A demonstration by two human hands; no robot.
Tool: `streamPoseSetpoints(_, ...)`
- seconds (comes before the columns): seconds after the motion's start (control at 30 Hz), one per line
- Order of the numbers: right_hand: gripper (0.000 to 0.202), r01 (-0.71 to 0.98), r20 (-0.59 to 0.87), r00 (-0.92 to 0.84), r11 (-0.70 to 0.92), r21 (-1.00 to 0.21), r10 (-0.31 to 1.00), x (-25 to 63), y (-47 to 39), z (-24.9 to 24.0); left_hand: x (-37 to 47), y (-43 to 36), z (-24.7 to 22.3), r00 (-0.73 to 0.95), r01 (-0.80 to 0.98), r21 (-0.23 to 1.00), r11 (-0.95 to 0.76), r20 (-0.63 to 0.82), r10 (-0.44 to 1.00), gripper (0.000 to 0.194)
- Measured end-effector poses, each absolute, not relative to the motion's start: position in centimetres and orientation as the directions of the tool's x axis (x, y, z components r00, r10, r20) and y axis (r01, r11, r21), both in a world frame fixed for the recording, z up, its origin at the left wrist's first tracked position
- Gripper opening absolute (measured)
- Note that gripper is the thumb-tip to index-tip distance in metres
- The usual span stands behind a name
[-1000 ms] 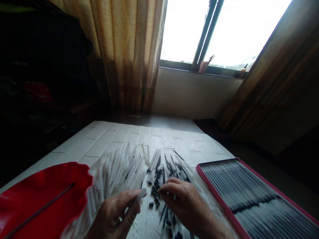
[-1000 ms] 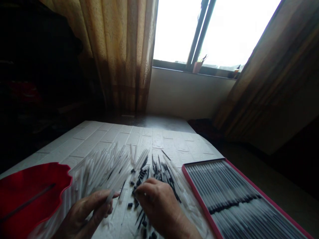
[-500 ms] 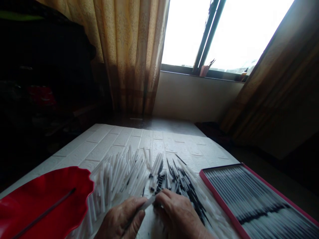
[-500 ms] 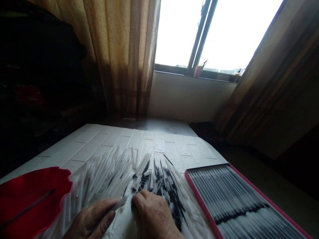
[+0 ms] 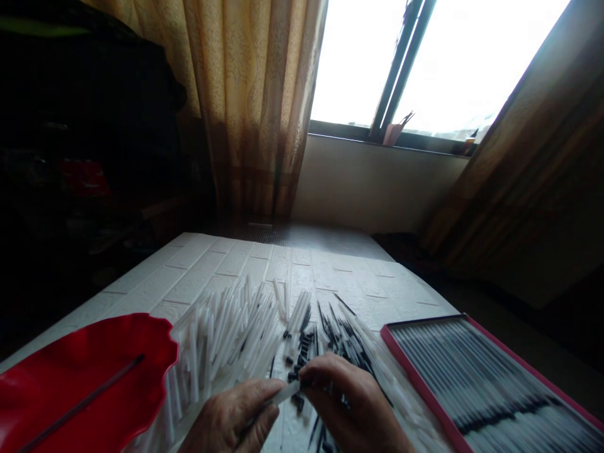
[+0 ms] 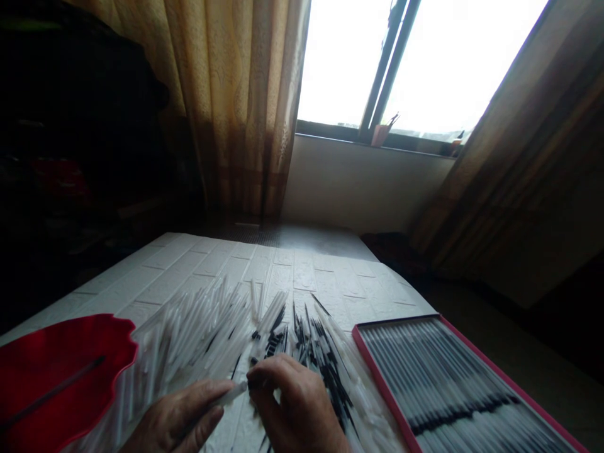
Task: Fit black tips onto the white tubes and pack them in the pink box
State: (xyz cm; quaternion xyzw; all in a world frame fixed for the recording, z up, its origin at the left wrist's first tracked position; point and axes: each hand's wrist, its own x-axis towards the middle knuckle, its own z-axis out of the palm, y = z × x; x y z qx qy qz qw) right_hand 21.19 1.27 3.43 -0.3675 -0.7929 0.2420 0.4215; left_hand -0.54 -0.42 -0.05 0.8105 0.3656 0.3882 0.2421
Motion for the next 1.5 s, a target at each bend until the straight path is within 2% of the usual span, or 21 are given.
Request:
streamPoseSetpoints(0.43,0.013,0.398,0.506,-0.418,0.652,-0.645,0.755,21.45,1.42,3.49,-0.37,-0.35,0.30,0.453,0.433,0.665,-0.609,0.424,0.784,0.026)
streamPoseSetpoints(0.63,0.014,0.410,0.486,-0.444,0.654,-0.636,0.752,21.56,1.52,3.45,-0.39,-0.18,0.04,0.450,0.414,0.636,-0.651,0.479,0.754,0.025)
streamPoseSetpoints(1.07,0.016,0.413,0.457,-0.496,0.663,-0.624,0.739,21.61,1.53,3.58,-0.28,-0.36,0.29,0.440,0.443,0.616,-0.651,0.484,0.757,0.024)
streamPoseSetpoints(1.33,0.015,0.469,0.426,-0.548,0.686,-0.556,0.720,21.69,1.54,4.09,-0.37,-0.10,0.30,0.493,0.478,0.547,-0.688,0.481,0.725,0.026)
streamPoseSetpoints(1.5,0.019,0.578,0.390,-0.562,0.684,-0.444,0.729,21.69,1.32,4.20,-0.49,-0.29,0.23,0.509,0.496,0.547,-0.674,0.446,0.736,0.025)
